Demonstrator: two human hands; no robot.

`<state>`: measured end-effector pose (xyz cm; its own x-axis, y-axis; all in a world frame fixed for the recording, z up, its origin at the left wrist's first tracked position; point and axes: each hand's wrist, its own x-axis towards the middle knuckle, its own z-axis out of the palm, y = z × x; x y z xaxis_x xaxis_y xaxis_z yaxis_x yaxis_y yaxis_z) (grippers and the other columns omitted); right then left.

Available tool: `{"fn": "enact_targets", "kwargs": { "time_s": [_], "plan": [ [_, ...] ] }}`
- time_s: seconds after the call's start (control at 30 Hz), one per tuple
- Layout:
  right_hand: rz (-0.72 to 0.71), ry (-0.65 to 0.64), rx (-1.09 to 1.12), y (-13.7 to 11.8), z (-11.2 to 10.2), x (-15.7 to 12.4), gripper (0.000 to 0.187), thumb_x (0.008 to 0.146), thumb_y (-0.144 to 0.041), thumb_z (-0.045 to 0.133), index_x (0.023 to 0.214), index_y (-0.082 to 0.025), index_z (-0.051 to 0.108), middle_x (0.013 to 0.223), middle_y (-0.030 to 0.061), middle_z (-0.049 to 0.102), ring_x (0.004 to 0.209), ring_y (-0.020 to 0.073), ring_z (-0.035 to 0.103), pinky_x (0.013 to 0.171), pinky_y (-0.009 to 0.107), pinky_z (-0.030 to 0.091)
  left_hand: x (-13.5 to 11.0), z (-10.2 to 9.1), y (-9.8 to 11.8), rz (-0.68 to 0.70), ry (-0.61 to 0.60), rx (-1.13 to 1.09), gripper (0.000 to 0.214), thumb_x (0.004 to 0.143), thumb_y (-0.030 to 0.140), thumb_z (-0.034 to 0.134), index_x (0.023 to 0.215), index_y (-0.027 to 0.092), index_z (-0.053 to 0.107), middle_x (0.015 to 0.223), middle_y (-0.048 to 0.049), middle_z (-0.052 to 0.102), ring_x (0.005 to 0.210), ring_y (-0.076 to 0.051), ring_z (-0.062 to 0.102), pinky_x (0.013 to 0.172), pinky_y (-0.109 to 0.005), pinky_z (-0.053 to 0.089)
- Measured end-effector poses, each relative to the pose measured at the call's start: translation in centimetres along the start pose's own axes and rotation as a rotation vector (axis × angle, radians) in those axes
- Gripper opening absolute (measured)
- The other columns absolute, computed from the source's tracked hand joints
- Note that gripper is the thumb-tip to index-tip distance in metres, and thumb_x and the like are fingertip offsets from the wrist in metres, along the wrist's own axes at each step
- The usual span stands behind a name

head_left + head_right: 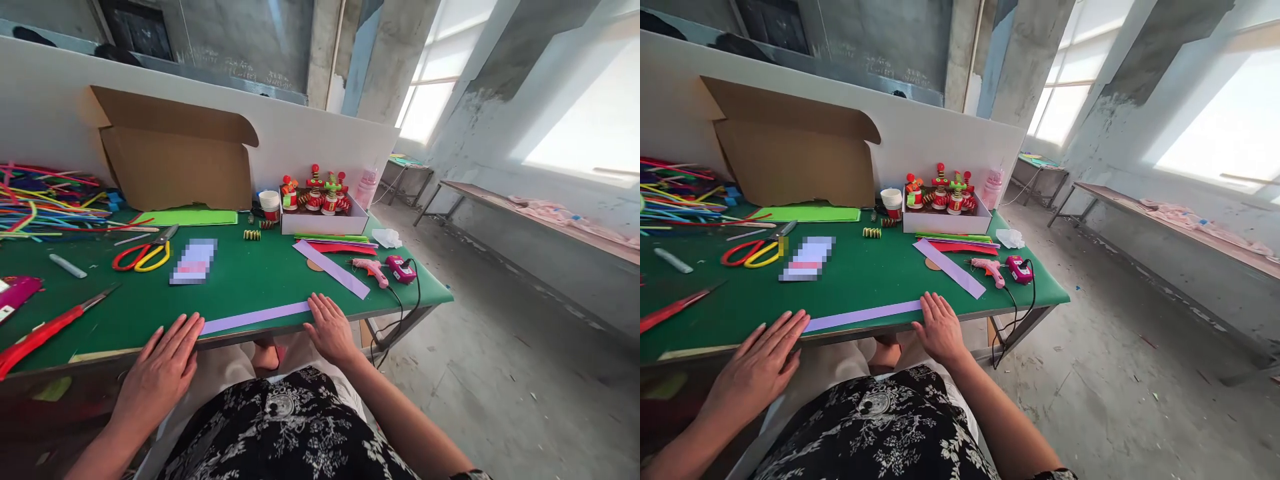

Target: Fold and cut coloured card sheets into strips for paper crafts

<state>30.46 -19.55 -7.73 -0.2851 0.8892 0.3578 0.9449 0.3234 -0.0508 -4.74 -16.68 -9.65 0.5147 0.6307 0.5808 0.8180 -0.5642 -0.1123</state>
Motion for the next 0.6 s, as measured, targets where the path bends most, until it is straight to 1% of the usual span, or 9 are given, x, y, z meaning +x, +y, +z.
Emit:
{"fn": "enact_targets", "kwargs": {
  "time_s": [0.1,0.2,0.33,0.37,0.43,0.5,0.53,0.57,0.6],
  "plan": [
    [0.013,0.005,-0.042,0.8,-0.2,-0.4,0.051,0.103,-0.034,0.044,0.143,-0.005,0.052,0.147,0.0184,0.055,0.141,0.0286,0.047,0.116,0.047,0.041,-0.1,0.1,-0.2,-0.005,-0.006,-0.001,0.071,0.095,0.021,0.034,0.161,0.023,0.010,0.147,-0.0123,0.057,0.131,-0.032,0.057,0.113,-0.054,0.037],
    [0.033,0.020,-0.070,1.5,-0.2,-0.8,0.049,0.103,-0.032,0.043,0.143,-0.005,0.053,0.146,0.0185,0.056,0.140,0.0288,0.048,0.115,0.048,0.042,-0.1,0.2,-0.1,-0.010,-0.005,0.009,0.072,0.093,0.018,0.035,0.161,0.022,0.011,0.146,-0.0126,0.058,0.131,-0.031,0.057,0.113,-0.054,0.037],
    [0.057,0.028,-0.078,2.7,-0.2,-1.4,0.048,0.103,-0.033,0.043,0.143,-0.007,0.053,0.146,0.0172,0.057,0.141,0.0271,0.048,0.117,0.047,0.039,0.0,0.1,0.0,-0.011,0.007,0.018,0.074,0.092,0.016,0.035,0.161,0.022,0.011,0.146,-0.0121,0.058,0.131,-0.031,0.058,0.113,-0.052,0.036],
    [0.080,0.026,-0.076,3.0,-0.2,-1.5,0.049,0.103,-0.034,0.043,0.143,-0.007,0.053,0.146,0.0176,0.056,0.140,0.0277,0.048,0.118,0.047,0.038,0.0,0.1,0.0,-0.009,0.009,0.020,0.074,0.092,0.015,0.035,0.161,0.022,0.011,0.146,-0.0117,0.058,0.130,-0.030,0.058,0.113,-0.052,0.036],
    [0.169,0.035,-0.072,3.0,-0.2,-1.3,0.054,0.103,-0.040,0.043,0.143,-0.005,0.053,0.147,0.0203,0.054,0.141,0.0311,0.047,0.118,0.051,0.037,0.1,-0.1,0.1,-0.012,0.011,0.028,0.074,0.092,0.015,0.035,0.161,0.023,0.011,0.145,-0.0110,0.059,0.130,-0.030,0.059,0.113,-0.051,0.035],
    [0.256,0.068,-0.054,1.9,-0.4,-0.5,0.063,0.102,-0.046,0.044,0.145,-0.001,0.048,0.151,0.0245,0.048,0.144,0.0355,0.042,0.117,0.057,0.035,0.2,-0.2,0.2,-0.016,0.006,0.039,0.074,0.091,0.015,0.034,0.161,0.023,0.011,0.145,-0.0111,0.060,0.129,-0.030,0.059,0.113,-0.051,0.035],
    [0.266,0.084,-0.034,0.9,-0.4,0.0,0.067,0.101,-0.048,0.045,0.148,0.000,0.044,0.153,0.0261,0.044,0.146,0.0368,0.038,0.118,0.058,0.033,0.2,-0.2,0.2,-0.018,0.004,0.045,0.074,0.091,0.015,0.033,0.161,0.022,0.011,0.145,-0.0115,0.060,0.130,-0.030,0.059,0.113,-0.051,0.034],
    [0.237,0.094,-0.003,-0.5,-0.5,0.8,0.072,0.100,-0.050,0.045,0.150,0.002,0.040,0.156,0.0269,0.039,0.148,0.0369,0.033,0.118,0.059,0.032,0.2,-0.2,0.2,-0.016,0.003,0.050,0.073,0.092,0.015,0.033,0.161,0.022,0.011,0.145,-0.0121,0.059,0.130,-0.031,0.059,0.113,-0.052,0.034],
    [0.167,0.092,0.039,-2.2,-0.5,1.6,0.075,0.100,-0.051,0.047,0.151,0.002,0.037,0.158,0.0265,0.035,0.150,0.0363,0.029,0.119,0.058,0.030,0.1,-0.2,0.2,-0.013,0.002,0.053,0.073,0.092,0.016,0.033,0.161,0.021,0.011,0.145,-0.0127,0.059,0.130,-0.031,0.058,0.113,-0.052,0.034]
  ]
}}
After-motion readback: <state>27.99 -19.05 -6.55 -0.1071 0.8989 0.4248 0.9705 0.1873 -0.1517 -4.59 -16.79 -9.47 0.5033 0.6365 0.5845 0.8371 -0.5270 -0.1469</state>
